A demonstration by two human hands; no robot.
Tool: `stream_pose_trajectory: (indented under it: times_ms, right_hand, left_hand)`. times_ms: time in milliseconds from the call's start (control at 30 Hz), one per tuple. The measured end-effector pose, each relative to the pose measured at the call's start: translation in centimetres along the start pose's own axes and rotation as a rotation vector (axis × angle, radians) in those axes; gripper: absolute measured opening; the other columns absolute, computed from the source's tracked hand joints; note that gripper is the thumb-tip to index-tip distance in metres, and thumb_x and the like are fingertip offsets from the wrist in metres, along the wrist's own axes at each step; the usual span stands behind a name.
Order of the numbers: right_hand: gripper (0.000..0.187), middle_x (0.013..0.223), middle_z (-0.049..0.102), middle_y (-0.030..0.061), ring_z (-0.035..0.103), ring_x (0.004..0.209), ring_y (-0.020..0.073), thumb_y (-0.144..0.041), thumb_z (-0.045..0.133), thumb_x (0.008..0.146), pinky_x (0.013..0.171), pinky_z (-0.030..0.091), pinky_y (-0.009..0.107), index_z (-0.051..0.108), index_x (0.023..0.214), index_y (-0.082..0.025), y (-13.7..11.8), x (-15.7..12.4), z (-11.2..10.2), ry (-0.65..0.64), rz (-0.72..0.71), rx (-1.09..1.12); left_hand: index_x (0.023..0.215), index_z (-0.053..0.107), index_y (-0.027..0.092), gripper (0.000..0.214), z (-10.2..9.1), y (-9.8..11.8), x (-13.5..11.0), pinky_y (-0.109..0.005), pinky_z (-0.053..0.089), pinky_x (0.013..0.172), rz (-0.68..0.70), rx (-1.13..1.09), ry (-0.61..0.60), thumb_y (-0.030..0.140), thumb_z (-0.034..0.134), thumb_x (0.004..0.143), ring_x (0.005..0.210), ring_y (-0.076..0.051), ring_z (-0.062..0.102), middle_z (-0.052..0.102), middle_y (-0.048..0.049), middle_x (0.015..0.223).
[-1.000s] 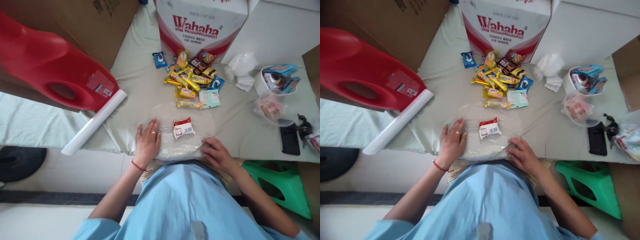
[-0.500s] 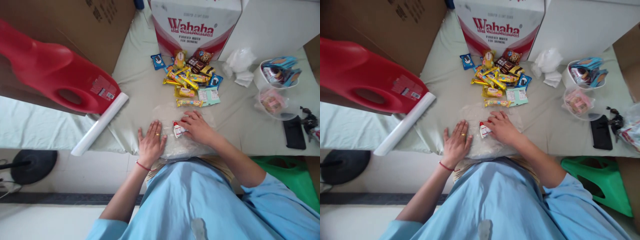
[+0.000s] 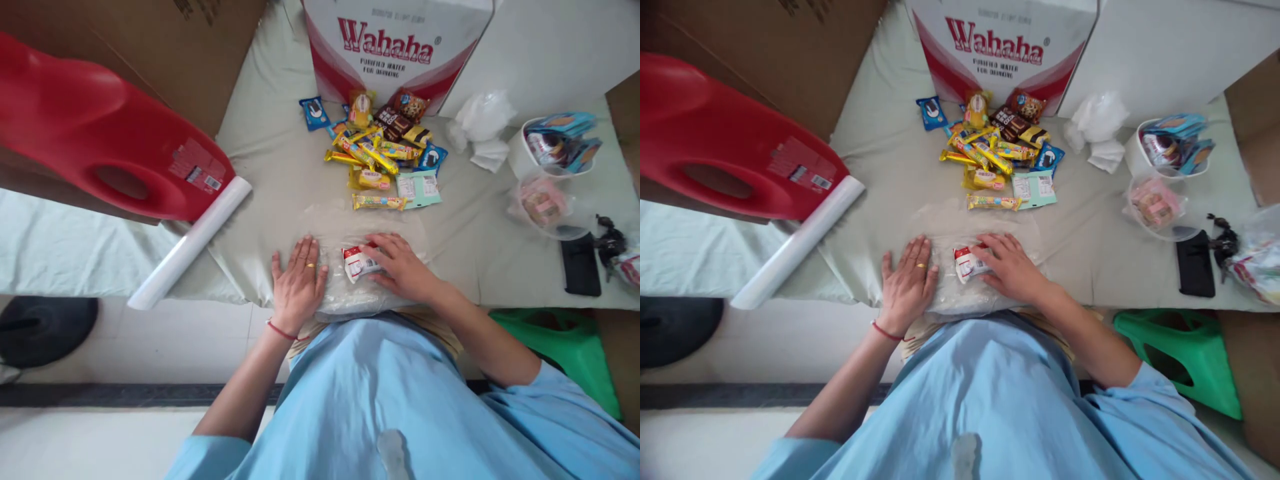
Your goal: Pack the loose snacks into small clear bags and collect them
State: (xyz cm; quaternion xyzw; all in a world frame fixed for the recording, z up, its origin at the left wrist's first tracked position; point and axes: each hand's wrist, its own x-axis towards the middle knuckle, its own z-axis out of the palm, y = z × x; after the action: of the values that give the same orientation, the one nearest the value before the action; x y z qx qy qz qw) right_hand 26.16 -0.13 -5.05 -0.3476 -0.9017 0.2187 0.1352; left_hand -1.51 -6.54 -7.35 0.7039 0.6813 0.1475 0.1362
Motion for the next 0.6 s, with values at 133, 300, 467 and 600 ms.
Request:
stream_pose_trajectory:
  times_ms: [133,300,467,600]
  right_hand:
    - [0.064,0.149,0.060,0.0181,0.058,0.138,0.0341,-0.041,0.069,0.103,0.114,0.053,0.056,0.047,0.162,-0.029,0.5,-5.5,-1.5,0.186,-0.016,0.110]
    - [0.063,0.141,0.063,0.0175,0.064,0.125,0.0349,-0.039,0.077,0.098,0.101,0.060,0.057,0.052,0.155,-0.031,0.8,-10.5,-1.0,0.173,0.036,0.066]
    - [0.023,0.134,0.068,0.0130,0.065,0.122,0.0314,-0.027,0.064,0.104,0.099,0.061,0.055,0.073,0.125,-0.030,0.9,-10.7,0.4,0.217,0.082,0.074]
    - [0.021,0.135,0.071,0.0109,0.065,0.124,0.0316,-0.030,0.059,0.106,0.104,0.058,0.058,0.079,0.110,-0.031,1.4,-8.8,-1.1,0.215,0.093,0.120]
  left_hand:
    - [0.168,0.041,0.016,0.065,0.5,-0.8,-0.5,-0.063,0.022,0.136,-0.022,-0.059,0.117,0.042,0.045,0.109,0.164,-0.034,0.039,0.039,-0.0219,0.175]
    - [0.142,0.070,0.029,0.040,0.9,-1.7,-1.5,-0.064,0.016,0.138,0.014,-0.031,0.280,0.034,0.059,0.104,0.168,-0.033,0.030,0.059,-0.0125,0.163]
    - [0.127,0.078,0.034,0.034,0.4,-2.2,-0.6,-0.071,0.013,0.136,0.093,-0.042,0.177,0.026,0.055,0.103,0.161,-0.034,0.044,0.069,-0.0076,0.153]
    - [0.129,0.077,0.026,0.036,-0.4,-2.9,0.3,-0.068,0.035,0.129,0.017,-0.111,0.186,0.031,0.055,0.101,0.159,-0.037,0.045,0.069,-0.0144,0.148]
